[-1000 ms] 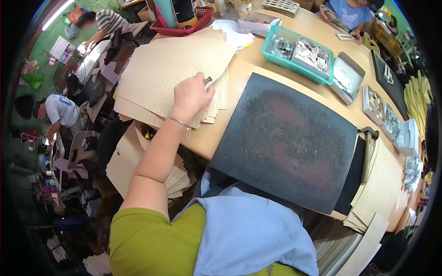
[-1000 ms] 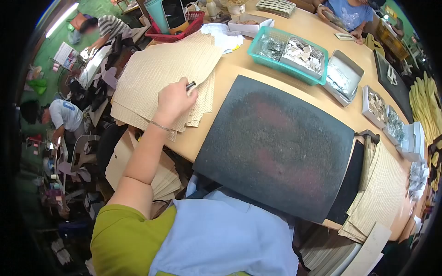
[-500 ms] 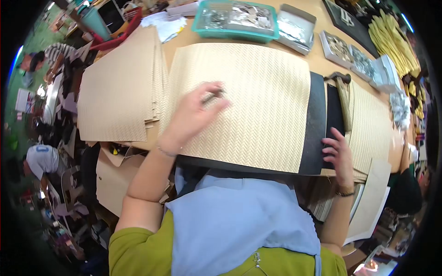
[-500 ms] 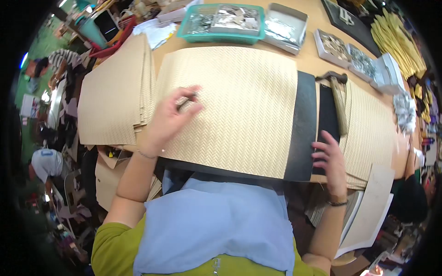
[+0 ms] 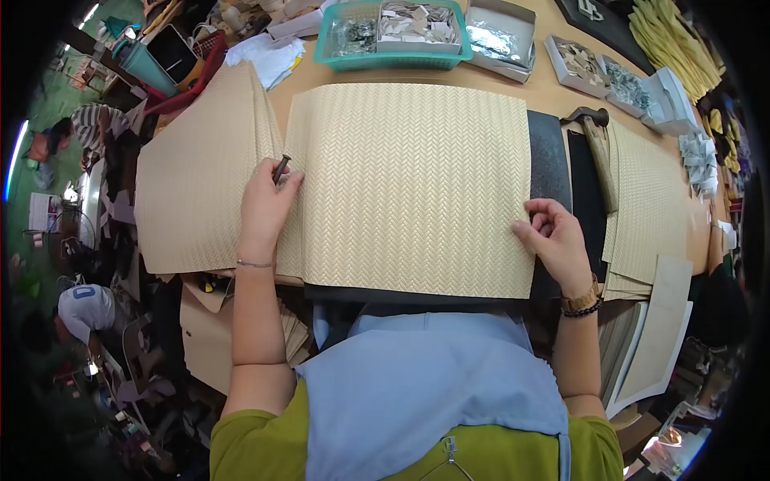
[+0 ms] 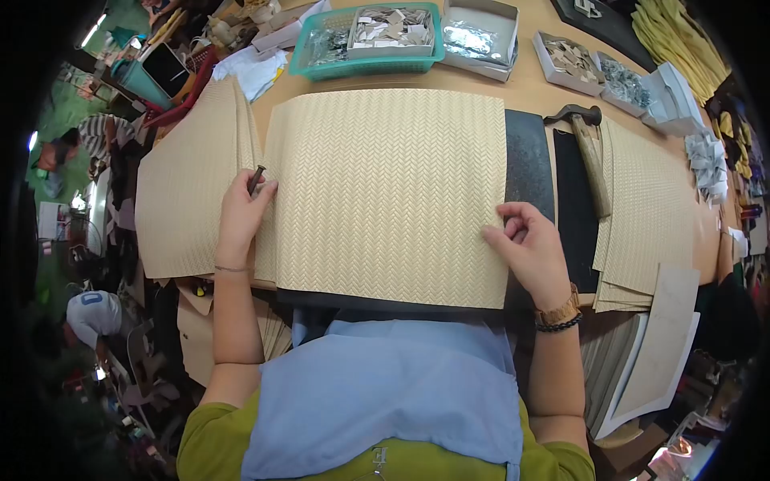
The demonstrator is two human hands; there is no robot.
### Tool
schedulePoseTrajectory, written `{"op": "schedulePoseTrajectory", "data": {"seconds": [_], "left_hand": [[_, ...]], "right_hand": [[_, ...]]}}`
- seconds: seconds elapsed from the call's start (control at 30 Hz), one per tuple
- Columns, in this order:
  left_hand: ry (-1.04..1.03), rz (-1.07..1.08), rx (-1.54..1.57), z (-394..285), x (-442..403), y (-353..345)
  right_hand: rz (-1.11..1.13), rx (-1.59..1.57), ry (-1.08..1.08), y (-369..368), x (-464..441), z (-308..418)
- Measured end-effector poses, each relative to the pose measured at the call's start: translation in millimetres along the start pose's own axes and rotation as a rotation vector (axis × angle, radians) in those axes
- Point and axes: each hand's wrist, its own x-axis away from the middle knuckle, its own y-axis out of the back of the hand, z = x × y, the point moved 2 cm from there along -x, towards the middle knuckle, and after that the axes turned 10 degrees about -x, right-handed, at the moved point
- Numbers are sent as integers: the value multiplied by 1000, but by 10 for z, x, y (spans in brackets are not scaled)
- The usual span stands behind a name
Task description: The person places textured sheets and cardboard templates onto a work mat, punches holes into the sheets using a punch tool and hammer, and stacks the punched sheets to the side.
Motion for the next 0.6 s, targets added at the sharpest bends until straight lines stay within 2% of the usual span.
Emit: {"op": "schedulePoseTrajectory", "data": {"seconds": [0.07, 0.27, 0.47, 0.57, 0.6], "left_hand": [[-9, -34, 16, -1, -8, -8], [-29, -48, -39, 35, -43, -13], [36, 9, -42, -2, -64, -15], [63, 49, -49, -7, -38, -21], [64, 56, -40, 8, -30, -38]], "right_hand": [[-2, 118, 66, -44, 11, -1], [-164, 125, 255, -139, 56, 35], [-94, -23, 127, -68, 38, -39], [-54, 163, -17, -29, 110, 103], [-54, 136, 25, -30, 117, 75]]}}
